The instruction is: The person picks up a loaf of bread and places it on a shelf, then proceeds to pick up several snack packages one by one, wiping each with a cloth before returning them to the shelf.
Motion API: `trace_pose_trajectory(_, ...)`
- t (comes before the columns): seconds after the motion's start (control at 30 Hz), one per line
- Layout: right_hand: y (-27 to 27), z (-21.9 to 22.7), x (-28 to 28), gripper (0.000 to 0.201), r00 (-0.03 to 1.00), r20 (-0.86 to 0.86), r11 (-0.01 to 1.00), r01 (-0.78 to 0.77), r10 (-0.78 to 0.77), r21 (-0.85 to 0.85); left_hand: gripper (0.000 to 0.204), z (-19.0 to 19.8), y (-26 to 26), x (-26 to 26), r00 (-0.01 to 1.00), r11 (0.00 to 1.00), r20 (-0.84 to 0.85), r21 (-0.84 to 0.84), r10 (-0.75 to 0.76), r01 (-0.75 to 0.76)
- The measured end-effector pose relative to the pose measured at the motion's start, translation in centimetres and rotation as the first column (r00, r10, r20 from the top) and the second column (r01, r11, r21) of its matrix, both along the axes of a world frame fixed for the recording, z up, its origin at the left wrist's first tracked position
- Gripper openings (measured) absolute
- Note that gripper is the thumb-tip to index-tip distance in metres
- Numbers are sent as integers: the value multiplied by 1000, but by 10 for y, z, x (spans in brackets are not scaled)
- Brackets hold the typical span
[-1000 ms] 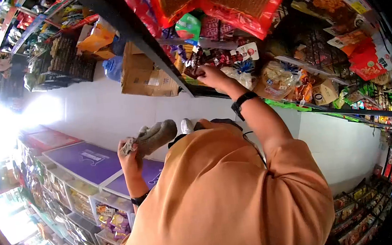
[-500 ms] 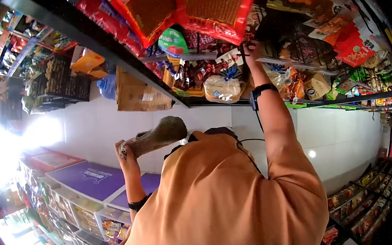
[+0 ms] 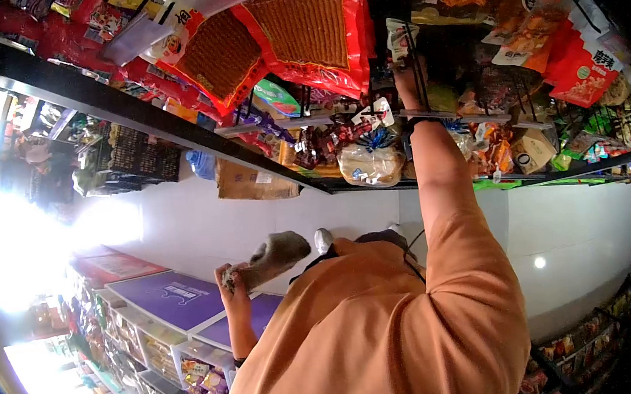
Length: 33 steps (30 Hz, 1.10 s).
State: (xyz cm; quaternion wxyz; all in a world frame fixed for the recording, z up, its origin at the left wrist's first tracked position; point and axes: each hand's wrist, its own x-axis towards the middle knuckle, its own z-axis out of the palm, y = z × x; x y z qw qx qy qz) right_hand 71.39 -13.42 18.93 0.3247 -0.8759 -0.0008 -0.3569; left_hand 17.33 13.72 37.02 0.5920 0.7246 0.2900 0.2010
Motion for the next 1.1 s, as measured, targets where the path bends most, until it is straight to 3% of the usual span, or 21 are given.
trace_pose_trajectory(0.07,-14,-62,43,48,988,-149,994,-24,40,105,22,1,-10,-4,998,1000,-58,-27,-1,0)
trace_pose_trajectory(0.1,-18,-76,53,44,971,56,951,-239,232,196,23,-3,-11,-8,998,994,-54,-112,-12,6)
trace_pose_trajectory(0.13,-16,-63,44,44,971,57,948,-239,232,209,23,-5,-12,-9,998,995,-56,-98,-11,6)
trace_pose_trajectory(0.2,-18,7,-8,37,1000,-11,992,23,-24,-125,23,-7,-15,-9,994,990,-85,-126,-73,62)
trace_pose_trajectory(0.23,-18,36,-28,35,986,-135,988,-77,95,137,20,-8,-17,-6,994,988,-66,-135,-83,73)
trace_pose_trajectory(0.27,-19,48,-37,35,985,-149,988,-65,87,143,20,-7,-18,-3,992,988,-81,-131,-92,81)
trace_pose_trajectory(0.33,-31,58,-49,35,970,-231,989,-48,80,142,17,-7,-19,8,979,989,-146,-63,-144,136)
trace_pose_trajectory(0.37,-40,38,-44,32,983,-81,978,-150,163,143,16,-12,-17,13,978,982,-105,-75,-178,171)
trace_pose_trajectory(0.4,-51,-34,-7,34,998,-34,997,-46,48,61,16,-9,-19,21,974,978,-110,-85,-199,191)
trace_pose_trajectory(0.47,-50,26,-56,38,942,-331,998,-61,51,-19,15,-1,-23,39,961,964,-89,-68,-262,256)
trace_pose_trajectory(0.5,-54,-8,-43,32,935,-355,995,-52,19,-83,15,-6,-20,44,953,953,-79,-114,-291,282)
trace_pose_trajectory(0.53,-52,46,-73,32,900,-427,986,-141,90,-90,15,-10,-17,49,945,945,-88,-120,-315,304)
trace_pose_trajectory(0.6,-59,55,-91,36,950,-221,973,-229,221,-14,14,-15,-12,64,893,907,-209,52,-399,417)
trace_pose_trajectory(0.67,-65,74,-120,39,879,-287,914,-311,381,261,14,-5,-22,87,870,884,-182,11,-458,468)
trace_pose_trajectory(0.7,-67,102,-139,39,824,-392,892,-268,408,364,15,-10,-19,94,851,858,-138,13,-507,513)
trace_pose_trajectory(0.73,-67,97,-143,34,932,-234,959,-253,277,129,15,-9,-20,101,829,831,-96,15,-552,555)
trace_pose_trajectory(0.9,-83,114,-219,25,891,-282,919,-278,356,281,17,-1,-24,129,822,800,-111,190,-559,569)
trace_pose_trajectory(0.93,-86,114,-234,23,900,-243,914,-291,362,284,17,-2,-24,133,813,792,-111,184,-571,582)
trace_pose_trajectory(1.0,-94,123,-264,23,870,-321,925,-328,375,192,17,-5,-24,136,841,837,-12,-103,-541,537)
trace_pose_trajectory(1.07,-97,127,-293,20,666,-486,778,-236,566,582,20,-7,-18,133,830,832,-87,-136,-551,538)
trace_pose_trajectory(1.1,-97,135,-309,16,659,-472,748,-216,586,627,23,-7,-17,135,816,829,-151,-157,-558,538)
